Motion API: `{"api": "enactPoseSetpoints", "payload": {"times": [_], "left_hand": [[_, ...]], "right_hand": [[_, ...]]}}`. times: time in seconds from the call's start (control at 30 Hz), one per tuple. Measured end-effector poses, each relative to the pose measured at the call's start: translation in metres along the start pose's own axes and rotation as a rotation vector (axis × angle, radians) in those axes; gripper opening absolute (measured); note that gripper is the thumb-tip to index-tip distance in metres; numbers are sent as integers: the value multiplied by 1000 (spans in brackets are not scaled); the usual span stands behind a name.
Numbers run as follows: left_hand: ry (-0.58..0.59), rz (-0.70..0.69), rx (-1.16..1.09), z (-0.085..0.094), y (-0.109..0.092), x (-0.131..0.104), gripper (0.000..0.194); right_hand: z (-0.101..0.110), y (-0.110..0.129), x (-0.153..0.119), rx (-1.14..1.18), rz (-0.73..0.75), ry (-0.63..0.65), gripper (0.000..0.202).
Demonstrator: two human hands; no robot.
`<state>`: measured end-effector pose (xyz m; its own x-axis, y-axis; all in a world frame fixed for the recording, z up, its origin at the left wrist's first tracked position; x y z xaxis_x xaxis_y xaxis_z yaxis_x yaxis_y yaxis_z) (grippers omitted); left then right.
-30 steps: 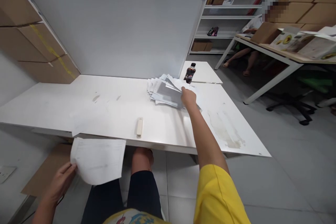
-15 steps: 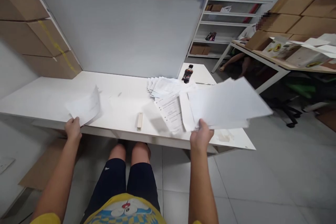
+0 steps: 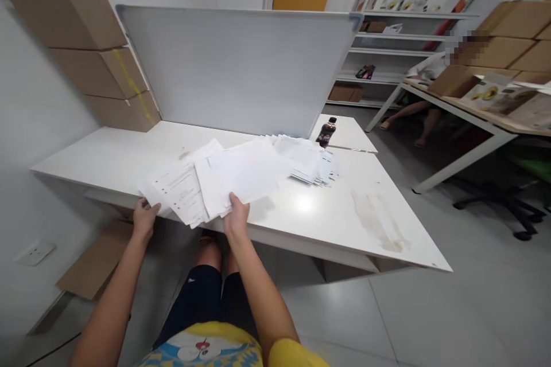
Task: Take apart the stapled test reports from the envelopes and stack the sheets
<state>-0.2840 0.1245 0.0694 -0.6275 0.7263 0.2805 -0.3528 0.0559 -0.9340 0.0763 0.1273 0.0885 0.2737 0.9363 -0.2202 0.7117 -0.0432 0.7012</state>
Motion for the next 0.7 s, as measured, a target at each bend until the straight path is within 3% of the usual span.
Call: {"api": "enactPoseSetpoints", "payload": {"times": [0.1, 0.17, 0.27, 0.4, 0.47, 0.57, 0.63, 0.7], "left_hand": [[-65, 174, -261, 5, 13, -24, 76], [-60, 265, -424, 1, 18, -39, 67], [40, 355, -649, -17, 15, -55, 39], [115, 322, -783, -34, 0, -62, 52], [69, 289, -806, -32, -4, -61, 58], [-36, 298, -809, -19, 0, -59, 68], [-64, 327, -804, -13, 6, -55, 70], [-60, 342, -754, -10, 11, -50, 60]], "right_hand": [[-48, -52, 6, -165, -151, 107, 40], [-66, -82, 8, -292, -247, 168, 37], [-75, -108, 5, -405, -325, 248, 32], [-75, -125, -11, -576, -455, 427, 19], [-66, -124, -19, -675, -495, 481, 18], [-44, -107, -16, -815, -468, 449, 29], [-32, -82, -2, -917, -327, 356, 30], [-34, -50, 14, -1113, -31, 269, 32]]}}
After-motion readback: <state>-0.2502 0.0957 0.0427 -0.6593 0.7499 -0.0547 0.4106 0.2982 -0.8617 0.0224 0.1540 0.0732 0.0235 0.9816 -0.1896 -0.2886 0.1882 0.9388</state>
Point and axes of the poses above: each hand's wrist, its own x-axis towards the middle knuckle, its own z-axis out of the back of the hand, y = z × x, the point moved 9 cm from there along x, towards the middle knuckle, and after that the axes turned 10 degrees about -z, right-handed, at the moved point
